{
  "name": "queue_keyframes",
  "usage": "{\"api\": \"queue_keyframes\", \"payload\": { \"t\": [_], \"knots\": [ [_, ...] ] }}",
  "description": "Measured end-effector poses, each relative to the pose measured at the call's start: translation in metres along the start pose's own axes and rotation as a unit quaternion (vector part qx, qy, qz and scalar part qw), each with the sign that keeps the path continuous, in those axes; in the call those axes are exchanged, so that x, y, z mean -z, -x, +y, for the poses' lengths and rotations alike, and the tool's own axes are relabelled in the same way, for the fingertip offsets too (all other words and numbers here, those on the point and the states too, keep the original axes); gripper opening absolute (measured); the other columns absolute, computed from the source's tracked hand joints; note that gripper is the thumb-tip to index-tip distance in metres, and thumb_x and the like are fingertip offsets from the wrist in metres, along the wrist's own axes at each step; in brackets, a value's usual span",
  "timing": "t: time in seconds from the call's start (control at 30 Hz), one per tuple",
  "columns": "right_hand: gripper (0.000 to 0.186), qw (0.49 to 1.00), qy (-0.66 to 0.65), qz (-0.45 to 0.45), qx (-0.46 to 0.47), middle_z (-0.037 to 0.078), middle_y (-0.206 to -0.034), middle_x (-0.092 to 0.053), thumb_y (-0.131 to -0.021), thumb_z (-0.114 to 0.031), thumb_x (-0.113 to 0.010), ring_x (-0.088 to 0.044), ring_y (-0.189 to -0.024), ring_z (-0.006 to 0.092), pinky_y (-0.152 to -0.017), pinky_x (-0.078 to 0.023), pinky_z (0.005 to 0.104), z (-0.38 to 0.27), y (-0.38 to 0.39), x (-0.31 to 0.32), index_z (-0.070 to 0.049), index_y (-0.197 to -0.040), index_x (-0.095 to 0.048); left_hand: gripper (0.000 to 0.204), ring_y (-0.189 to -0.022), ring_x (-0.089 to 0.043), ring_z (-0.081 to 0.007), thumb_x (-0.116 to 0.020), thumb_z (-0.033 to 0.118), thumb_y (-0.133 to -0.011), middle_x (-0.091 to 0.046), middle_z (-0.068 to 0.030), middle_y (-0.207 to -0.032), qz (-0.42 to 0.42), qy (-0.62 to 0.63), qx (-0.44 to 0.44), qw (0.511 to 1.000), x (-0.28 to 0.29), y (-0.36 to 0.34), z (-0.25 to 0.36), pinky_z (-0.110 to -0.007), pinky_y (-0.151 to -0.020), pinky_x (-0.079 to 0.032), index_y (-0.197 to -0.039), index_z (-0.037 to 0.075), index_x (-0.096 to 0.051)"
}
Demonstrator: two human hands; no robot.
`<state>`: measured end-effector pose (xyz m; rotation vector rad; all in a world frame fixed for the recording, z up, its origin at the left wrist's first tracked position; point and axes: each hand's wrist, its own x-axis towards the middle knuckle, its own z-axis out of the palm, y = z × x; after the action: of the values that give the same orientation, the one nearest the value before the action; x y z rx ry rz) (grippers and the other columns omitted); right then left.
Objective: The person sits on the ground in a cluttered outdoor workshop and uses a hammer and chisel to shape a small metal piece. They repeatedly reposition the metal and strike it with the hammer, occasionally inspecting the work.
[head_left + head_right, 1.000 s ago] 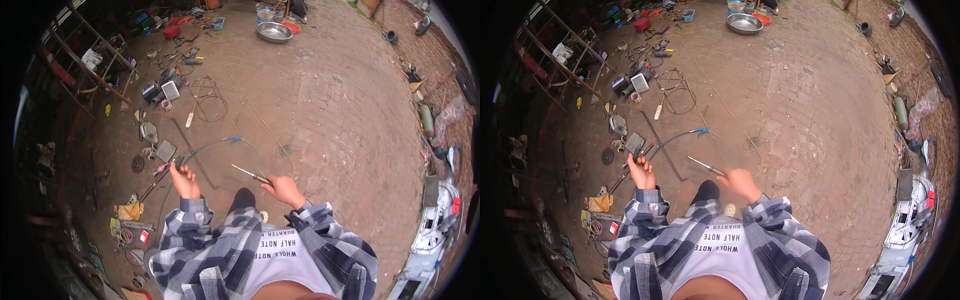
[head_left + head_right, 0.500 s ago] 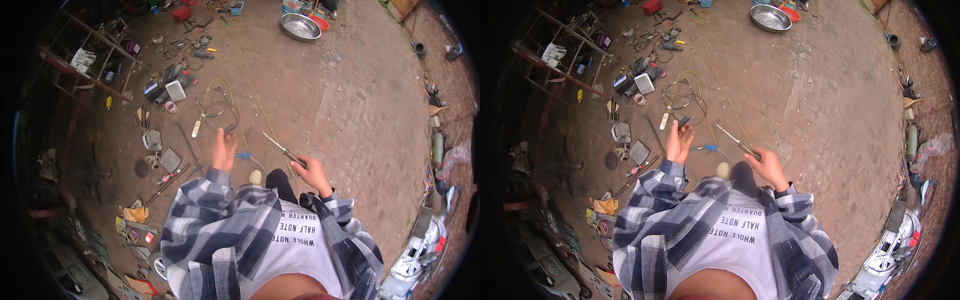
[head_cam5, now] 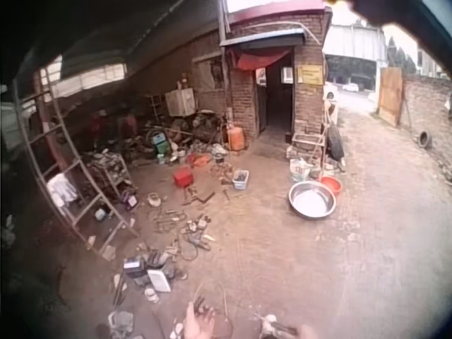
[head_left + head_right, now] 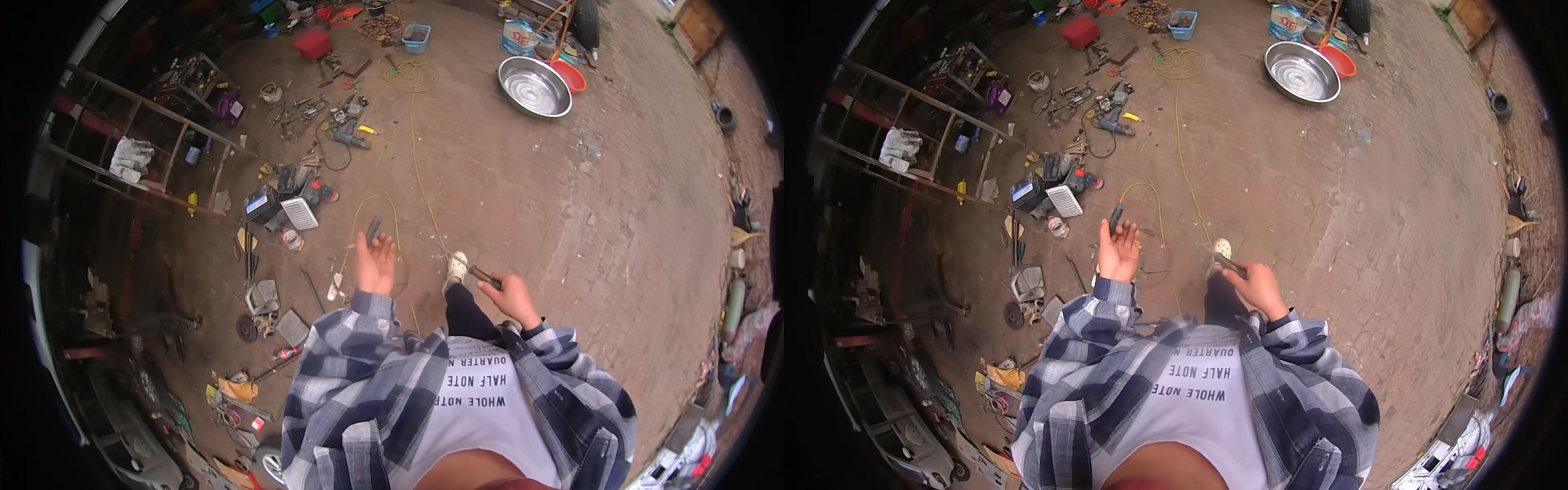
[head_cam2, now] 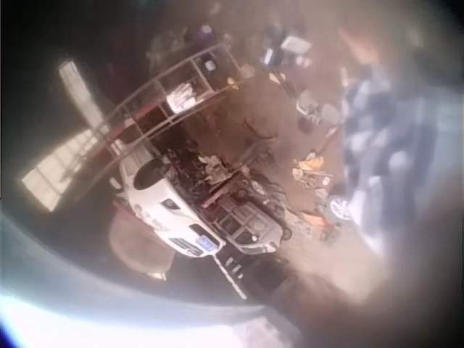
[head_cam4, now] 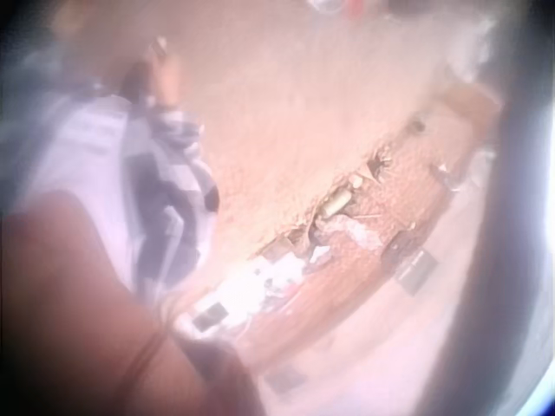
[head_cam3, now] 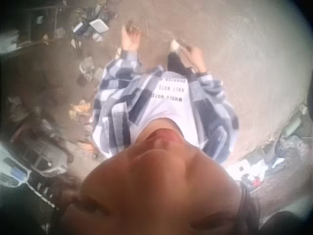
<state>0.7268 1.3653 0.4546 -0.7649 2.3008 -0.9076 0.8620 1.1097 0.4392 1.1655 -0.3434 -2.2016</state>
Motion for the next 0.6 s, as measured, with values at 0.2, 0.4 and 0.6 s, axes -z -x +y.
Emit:
{"api": "queue_keyframes", "payload": {
  "t": [0.2, 0.4, 0.6],
  "knots": [
    [0.032, 0.992, -0.032, -0.083, 0.088, 0.018, -0.064, -0.056, -0.081, -0.033, -0.066, -0.056, -0.056, 0.0318, -0.054, -0.043, 0.0396, -0.077, -0.152, 0.051, -0.001, -0.085, -0.065, 0.035, -0.092, -0.053, -0.0168, -0.059, 0.041, -0.090, -0.056, -0.0036, -0.094, 0.001, -0.013, -0.131, 0.991, -0.111, -0.045, 0.043, -0.029, -0.088, -0.045, -0.076, 0.011, -0.051],
    [0.027, 0.946, 0.022, -0.242, 0.216, 0.015, -0.078, -0.064, -0.079, -0.032, -0.067, -0.062, -0.074, 0.0366, -0.064, -0.048, 0.0431, -0.136, -0.268, 0.040, -0.010, -0.094, -0.064, 0.036, -0.070, -0.043, -0.0135, -0.057, 0.044, -0.089, -0.048, -0.0001, -0.077, 0.040, 0.113, -0.049, 0.992, -0.144, -0.116, 0.078, -0.027, -0.065, -0.039, -0.076, 0.012, -0.049],
    [0.028, 0.943, 0.049, -0.236, 0.230, 0.015, -0.079, -0.065, -0.078, -0.033, -0.068, -0.062, -0.076, 0.0362, -0.066, -0.048, 0.0436, -0.178, -0.436, 0.038, -0.011, -0.095, -0.065, 0.036, -0.062, -0.031, -0.0123, -0.061, 0.046, -0.085, -0.039, 0.0027, -0.072, 0.100, 0.111, -0.063, 0.987, -0.204, -0.260, 0.141, -0.027, -0.058, -0.026, -0.081, 0.013, -0.048]
  ]
}}
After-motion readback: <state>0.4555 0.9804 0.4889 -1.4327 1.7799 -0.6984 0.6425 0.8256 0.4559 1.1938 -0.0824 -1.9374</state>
